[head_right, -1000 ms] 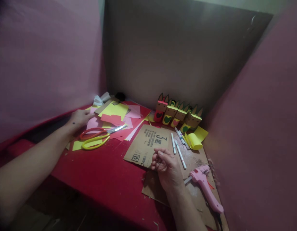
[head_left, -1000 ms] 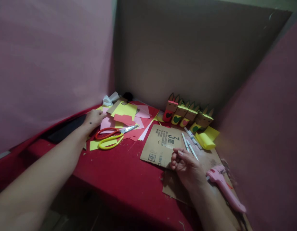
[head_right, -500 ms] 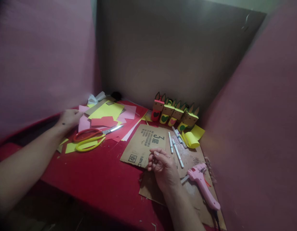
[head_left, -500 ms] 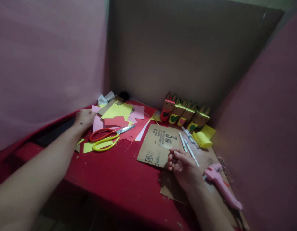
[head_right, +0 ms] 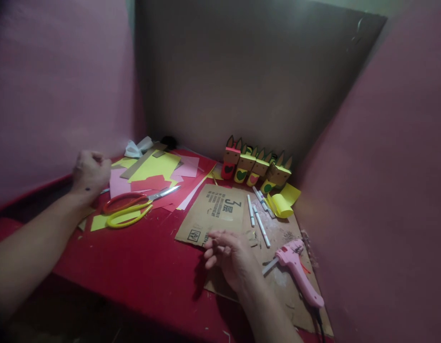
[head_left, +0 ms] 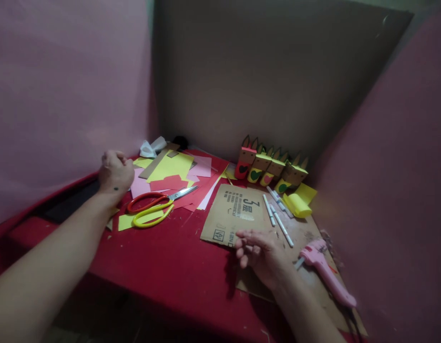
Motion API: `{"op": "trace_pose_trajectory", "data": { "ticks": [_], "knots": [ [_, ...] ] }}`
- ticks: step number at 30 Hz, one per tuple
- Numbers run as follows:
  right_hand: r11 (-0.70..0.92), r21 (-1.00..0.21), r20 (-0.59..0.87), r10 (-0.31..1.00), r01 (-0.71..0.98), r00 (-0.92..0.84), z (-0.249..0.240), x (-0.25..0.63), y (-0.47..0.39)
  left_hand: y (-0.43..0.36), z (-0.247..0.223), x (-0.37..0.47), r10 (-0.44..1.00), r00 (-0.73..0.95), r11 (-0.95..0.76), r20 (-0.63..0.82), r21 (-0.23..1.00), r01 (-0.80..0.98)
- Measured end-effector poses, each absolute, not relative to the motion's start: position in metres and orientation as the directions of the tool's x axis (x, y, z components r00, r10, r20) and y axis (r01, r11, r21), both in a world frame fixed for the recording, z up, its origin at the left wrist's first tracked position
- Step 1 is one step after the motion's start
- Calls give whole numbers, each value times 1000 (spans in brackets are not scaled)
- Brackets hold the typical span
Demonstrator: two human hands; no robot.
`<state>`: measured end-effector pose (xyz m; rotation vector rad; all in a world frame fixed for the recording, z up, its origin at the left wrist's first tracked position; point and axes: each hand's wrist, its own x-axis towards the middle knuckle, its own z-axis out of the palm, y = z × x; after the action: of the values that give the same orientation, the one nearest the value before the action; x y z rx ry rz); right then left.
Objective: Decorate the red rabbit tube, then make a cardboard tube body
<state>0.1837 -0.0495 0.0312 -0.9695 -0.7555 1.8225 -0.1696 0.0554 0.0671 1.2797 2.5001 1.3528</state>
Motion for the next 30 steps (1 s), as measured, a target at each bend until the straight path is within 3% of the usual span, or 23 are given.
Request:
{"op": "trace_pose_trajectory", "data": {
  "ticks": [2, 4, 6, 8, 10, 12, 17, 23, 27, 30],
  "knots": [
    [-466, -812, -346, 870, -353, -353, 33, 182, -53, 50, 75, -151, 738, -601, 192, 306, 759, 622],
    [-397, -863, -310, 904, -312, -293, 37, 184, -53, 44, 79, -126, 869, -448, 90, 211, 823, 561],
    [-177, -953, -166, 984, -246, -65, 41, 191, -48, 40, 78, -96, 966, -233, 14, 108, 884, 467],
    [39, -999, 34, 980, -20, 194, 42, 201, -41, 37, 72, -66, 998, -20, 61, -58, 937, 343],
    [89, -963, 183, 907, 254, 378, 39, 209, -31, 36, 62, -40, 987, 67, 115, -143, 942, 315],
    [40, -942, 183, 893, 333, 410, 32, 215, -22, 37, 53, -22, 974, 117, 149, -193, 938, 313],
    [30, -959, 146, 905, 282, 400, 17, 214, -14, 45, 35, -10, 954, 164, 197, -250, 939, 283],
    [104, -980, 161, 916, 170, 367, 21, 208, -21, 43, 20, -14, 939, 257, 219, -229, 973, 66],
    [196, -980, 178, 909, -11, 377, 28, 206, -27, 37, 23, -14, 921, 333, 234, -201, 970, -63],
    [198, -955, 93, 906, -221, 412, 35, 206, -28, 38, 29, -19, 928, 336, 214, -158, 967, -137]
  ]
}}
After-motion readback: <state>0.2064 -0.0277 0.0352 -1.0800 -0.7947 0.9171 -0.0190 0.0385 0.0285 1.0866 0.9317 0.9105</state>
